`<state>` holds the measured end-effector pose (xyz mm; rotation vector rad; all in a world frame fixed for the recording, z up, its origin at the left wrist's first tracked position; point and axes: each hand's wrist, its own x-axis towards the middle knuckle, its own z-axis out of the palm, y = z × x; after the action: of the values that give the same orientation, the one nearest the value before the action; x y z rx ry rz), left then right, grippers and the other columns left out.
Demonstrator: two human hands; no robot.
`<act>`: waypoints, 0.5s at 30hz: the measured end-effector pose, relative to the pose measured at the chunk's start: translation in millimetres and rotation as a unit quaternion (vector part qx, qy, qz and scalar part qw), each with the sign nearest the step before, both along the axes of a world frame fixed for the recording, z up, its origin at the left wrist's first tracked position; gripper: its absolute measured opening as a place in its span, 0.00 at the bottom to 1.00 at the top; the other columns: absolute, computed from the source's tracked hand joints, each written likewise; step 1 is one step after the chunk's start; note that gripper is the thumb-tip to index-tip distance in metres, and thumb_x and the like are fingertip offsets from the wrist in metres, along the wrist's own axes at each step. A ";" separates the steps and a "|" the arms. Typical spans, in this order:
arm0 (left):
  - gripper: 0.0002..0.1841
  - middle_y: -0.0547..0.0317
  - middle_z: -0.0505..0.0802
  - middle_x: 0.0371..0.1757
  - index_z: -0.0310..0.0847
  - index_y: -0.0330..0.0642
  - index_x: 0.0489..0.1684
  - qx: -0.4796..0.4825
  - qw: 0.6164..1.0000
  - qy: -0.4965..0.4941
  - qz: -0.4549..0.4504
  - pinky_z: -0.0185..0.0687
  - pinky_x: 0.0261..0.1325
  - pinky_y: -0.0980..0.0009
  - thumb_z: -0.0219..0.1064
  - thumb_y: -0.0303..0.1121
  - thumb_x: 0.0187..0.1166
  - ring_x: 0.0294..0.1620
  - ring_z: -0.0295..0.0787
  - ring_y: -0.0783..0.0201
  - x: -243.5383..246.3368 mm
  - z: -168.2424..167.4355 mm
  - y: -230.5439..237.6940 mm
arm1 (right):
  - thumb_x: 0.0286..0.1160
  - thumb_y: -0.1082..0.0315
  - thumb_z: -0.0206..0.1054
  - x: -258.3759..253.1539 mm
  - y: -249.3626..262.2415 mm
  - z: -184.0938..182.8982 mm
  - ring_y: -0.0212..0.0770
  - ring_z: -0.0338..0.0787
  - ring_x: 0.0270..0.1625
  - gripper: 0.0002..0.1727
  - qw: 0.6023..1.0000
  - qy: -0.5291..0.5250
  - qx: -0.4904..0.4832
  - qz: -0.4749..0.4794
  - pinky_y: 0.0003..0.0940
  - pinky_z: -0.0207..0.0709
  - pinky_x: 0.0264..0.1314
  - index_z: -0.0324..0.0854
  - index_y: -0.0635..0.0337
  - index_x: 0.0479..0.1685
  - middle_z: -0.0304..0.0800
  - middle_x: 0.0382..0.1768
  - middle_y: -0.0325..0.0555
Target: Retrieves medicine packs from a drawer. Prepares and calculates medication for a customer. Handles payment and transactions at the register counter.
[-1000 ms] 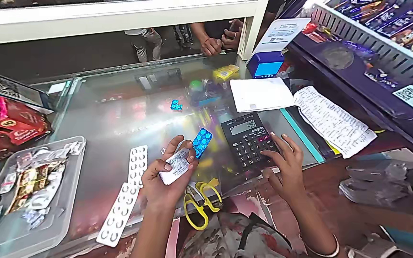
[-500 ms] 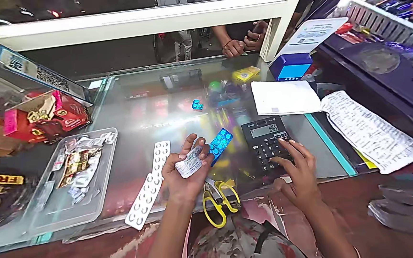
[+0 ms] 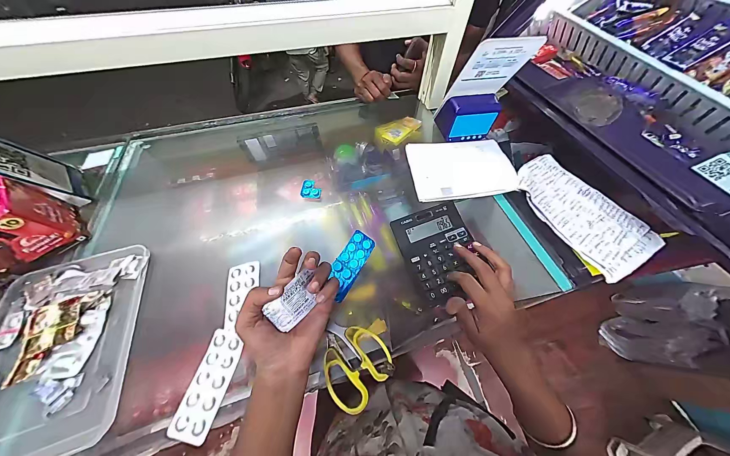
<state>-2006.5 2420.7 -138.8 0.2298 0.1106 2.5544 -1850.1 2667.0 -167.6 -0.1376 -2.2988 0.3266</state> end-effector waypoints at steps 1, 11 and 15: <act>0.21 0.48 0.88 0.45 0.83 0.35 0.54 -0.001 1.000 0.001 0.000 0.84 0.40 0.66 0.68 0.33 0.61 0.39 0.87 0.57 -0.3 -0.4 0.0 | 0.85 0.30 0.40 1.0 0.2 -0.6 0.56 0.73 0.81 0.38 1.000 0.016 -0.006 0.003 0.46 0.61 0.85 0.83 0.54 0.37 0.86 0.68 0.56; 0.21 0.48 0.88 0.46 0.84 0.36 0.54 0.000 1.000 -0.007 -0.002 0.84 0.40 0.66 0.68 0.33 0.61 0.41 0.87 0.56 -2.7 -2.1 1.5 | 0.91 0.40 0.44 4.4 0.7 -1.7 0.50 0.76 0.81 0.31 0.993 0.098 -0.052 -0.031 0.40 0.63 0.87 0.74 0.56 0.30 0.88 0.60 0.55; 0.21 0.48 0.88 0.46 0.84 0.36 0.55 -0.006 1.000 -0.013 -0.004 0.84 0.39 0.65 0.68 0.34 0.61 0.40 0.87 0.55 -2.2 -2.1 2.1 | 0.92 0.41 0.44 5.5 0.9 -2.8 0.50 0.76 0.80 0.30 0.993 0.100 -0.059 -0.019 0.40 0.63 0.87 0.74 0.56 0.31 0.88 0.59 0.54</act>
<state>-2008.8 2422.8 -140.9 0.1929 0.1142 2.5473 -1844.6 2667.9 -170.4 -0.1998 -2.0769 0.4367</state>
